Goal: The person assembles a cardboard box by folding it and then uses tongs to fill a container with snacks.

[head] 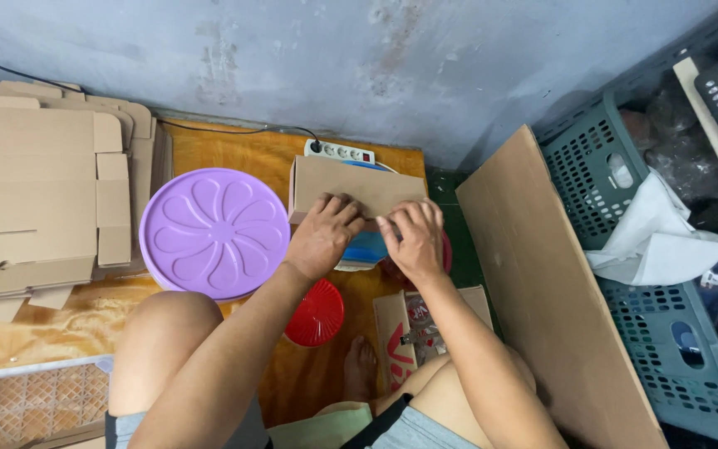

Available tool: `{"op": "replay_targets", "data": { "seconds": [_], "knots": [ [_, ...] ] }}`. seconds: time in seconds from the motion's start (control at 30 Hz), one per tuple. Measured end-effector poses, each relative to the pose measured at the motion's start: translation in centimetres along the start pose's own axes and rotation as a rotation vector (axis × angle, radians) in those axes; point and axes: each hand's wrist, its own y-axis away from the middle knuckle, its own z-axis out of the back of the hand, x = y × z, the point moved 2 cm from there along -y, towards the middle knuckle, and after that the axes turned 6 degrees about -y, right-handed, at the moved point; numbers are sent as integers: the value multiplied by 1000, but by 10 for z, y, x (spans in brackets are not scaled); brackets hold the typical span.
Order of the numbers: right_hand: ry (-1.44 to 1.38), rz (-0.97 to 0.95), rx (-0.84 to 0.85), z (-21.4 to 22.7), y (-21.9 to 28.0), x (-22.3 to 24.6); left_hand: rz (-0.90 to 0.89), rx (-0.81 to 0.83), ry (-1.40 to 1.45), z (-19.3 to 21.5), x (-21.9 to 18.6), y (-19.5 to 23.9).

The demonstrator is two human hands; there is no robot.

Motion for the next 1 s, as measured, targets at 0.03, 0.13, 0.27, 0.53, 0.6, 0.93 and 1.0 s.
{"op": "replay_targets", "data": {
  "seconds": [0.03, 0.13, 0.27, 0.53, 0.6, 0.93, 1.0],
  "knots": [
    [-2, 0, 3, 0, 1, -3, 3, 3, 1, 0, 0, 0],
    [-76, -366, -83, 0, 10, -28, 10, 10, -7, -2, 0, 0],
    [-552, -1160, 185, -16, 24, -54, 12, 52, 21, -3, 2, 2],
    [-699, -1208, 271, -6, 12, -58, 360, 155, 117, 5, 28, -2],
    [-809, -1185, 304, -13, 22, -69, 715, 179, 158, -5, 46, 7],
    [-919, -1023, 373, -1, 22, -75, 942, 445, 613, 5, 55, 10],
    [-660, -991, 497, 10, 12, -64, 1017, 506, 621, 10, 56, 8]
  ]
}}
